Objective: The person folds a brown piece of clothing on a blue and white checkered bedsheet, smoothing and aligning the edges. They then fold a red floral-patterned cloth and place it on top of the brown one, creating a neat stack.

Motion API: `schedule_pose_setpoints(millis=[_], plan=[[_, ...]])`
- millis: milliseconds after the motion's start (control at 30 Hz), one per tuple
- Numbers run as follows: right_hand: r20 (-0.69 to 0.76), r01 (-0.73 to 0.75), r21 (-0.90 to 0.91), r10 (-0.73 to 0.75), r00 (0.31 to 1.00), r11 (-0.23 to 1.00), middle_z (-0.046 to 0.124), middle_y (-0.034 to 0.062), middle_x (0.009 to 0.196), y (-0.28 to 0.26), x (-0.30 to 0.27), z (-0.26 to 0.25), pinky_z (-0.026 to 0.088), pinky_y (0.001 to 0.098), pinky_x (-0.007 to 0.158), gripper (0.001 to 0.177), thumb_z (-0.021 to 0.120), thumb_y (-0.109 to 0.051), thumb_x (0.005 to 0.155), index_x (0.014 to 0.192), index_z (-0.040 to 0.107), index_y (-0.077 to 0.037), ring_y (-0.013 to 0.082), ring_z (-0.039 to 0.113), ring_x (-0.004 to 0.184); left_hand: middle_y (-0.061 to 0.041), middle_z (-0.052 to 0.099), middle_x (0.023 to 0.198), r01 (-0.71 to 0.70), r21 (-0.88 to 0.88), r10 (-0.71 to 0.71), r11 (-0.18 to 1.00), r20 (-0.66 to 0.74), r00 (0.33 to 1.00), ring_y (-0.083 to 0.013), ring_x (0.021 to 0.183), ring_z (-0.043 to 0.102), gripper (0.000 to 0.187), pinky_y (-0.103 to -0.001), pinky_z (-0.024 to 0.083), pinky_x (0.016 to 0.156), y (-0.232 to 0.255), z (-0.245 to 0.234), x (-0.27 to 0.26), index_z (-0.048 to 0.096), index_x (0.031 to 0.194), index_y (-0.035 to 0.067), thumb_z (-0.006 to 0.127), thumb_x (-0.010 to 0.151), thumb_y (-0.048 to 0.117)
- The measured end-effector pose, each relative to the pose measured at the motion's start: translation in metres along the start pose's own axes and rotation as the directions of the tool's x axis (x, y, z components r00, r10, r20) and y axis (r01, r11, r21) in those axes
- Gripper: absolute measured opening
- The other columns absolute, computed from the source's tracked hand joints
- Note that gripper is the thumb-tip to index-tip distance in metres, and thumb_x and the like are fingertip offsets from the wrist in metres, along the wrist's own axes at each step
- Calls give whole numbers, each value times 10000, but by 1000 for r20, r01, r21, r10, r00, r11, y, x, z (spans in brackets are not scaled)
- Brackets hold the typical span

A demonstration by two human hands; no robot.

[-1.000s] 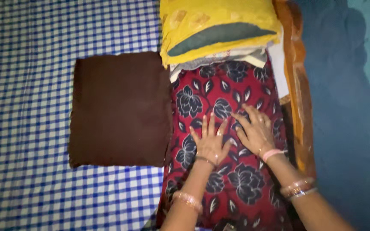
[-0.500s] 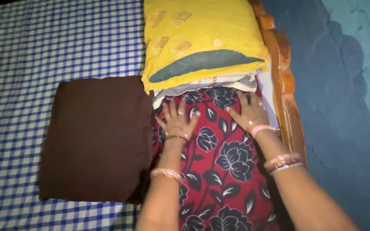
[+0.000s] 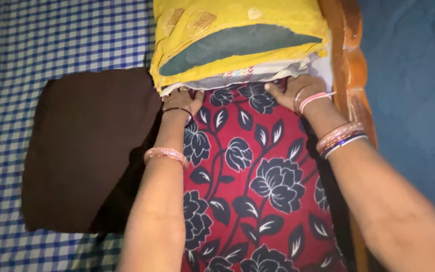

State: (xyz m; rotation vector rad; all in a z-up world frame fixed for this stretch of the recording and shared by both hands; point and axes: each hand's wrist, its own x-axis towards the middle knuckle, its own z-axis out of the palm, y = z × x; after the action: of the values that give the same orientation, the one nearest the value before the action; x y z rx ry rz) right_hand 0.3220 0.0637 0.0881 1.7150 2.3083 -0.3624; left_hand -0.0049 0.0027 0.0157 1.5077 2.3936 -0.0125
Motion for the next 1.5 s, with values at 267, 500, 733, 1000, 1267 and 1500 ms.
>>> schedule_pose_setpoints(millis=[267, 500, 733, 1000, 1267, 1500], plan=[[-209, 53, 71, -37, 977, 996, 444, 277, 1516, -7, -19, 21, 403, 504, 1075, 817, 334, -672, 990, 1547, 417, -79, 484, 468, 1319, -217, 176, 1679, -173, -178, 91, 969, -390, 916, -435, 1551, 151, 789, -654, 162, 1196, 18, 25, -164, 312, 1601, 102, 432, 990, 586], [-447, 66, 271, 65, 892, 960, 175, 253, 1669, -35, -126, 91, 129, 756, 1141, 738, 423, -563, 1010, 1620, 322, -159, 475, 140, 1541, -302, 186, 1642, -314, -173, 259, 933, -281, 924, -474, 1529, 102, 832, -729, 15, 1120, 48, 51, -368, 322, 1561, 25, 563, 911, 485], [-373, -105, 409, 272, 887, 906, 213, 284, 1646, -52, -251, 111, 294, 718, 1068, 753, 481, -534, 972, 1590, 321, -134, 510, 235, 1491, -210, 287, 1633, -669, -137, 600, 731, -340, 725, -388, 1527, 207, 806, -738, 59, 1112, 52, 109, -492, 471, 1532, 232, 688, 826, 555], [-227, -283, 555, 469, 853, 782, 523, 368, 1360, -27, -310, 143, 449, 568, 1044, 977, 578, -667, 909, 1580, 341, 3, 547, 529, 1230, -159, 231, 1698, -679, -185, 672, 710, -111, 732, -347, 1570, 160, 732, -714, 78, 1148, 33, 81, -482, 457, 1562, 257, 664, 908, 511], [169, -408, 738, 437, 883, 538, 684, 300, 1264, 16, -335, 162, 466, 462, 1072, 996, 601, -779, 797, 1374, 568, 32, 420, 646, 1216, -191, 183, 1649, -217, -179, 171, 960, -242, 955, -391, 1513, 172, 829, -738, 122, 1100, -28, 48, -414, 375, 1559, 242, 655, 857, 583], [387, -456, 790, 243, 889, 410, 529, 142, 1524, 20, -378, 145, 335, 420, 1164, 1027, 626, -712, 768, 1534, 437, -54, 291, 483, 1412, -194, 578, 1411, 389, -433, -361, 813, 149, 921, -395, 1298, 558, 905, -493, 451, 1078, -117, 49, -406, 532, 1448, 144, 657, 774, 734]])
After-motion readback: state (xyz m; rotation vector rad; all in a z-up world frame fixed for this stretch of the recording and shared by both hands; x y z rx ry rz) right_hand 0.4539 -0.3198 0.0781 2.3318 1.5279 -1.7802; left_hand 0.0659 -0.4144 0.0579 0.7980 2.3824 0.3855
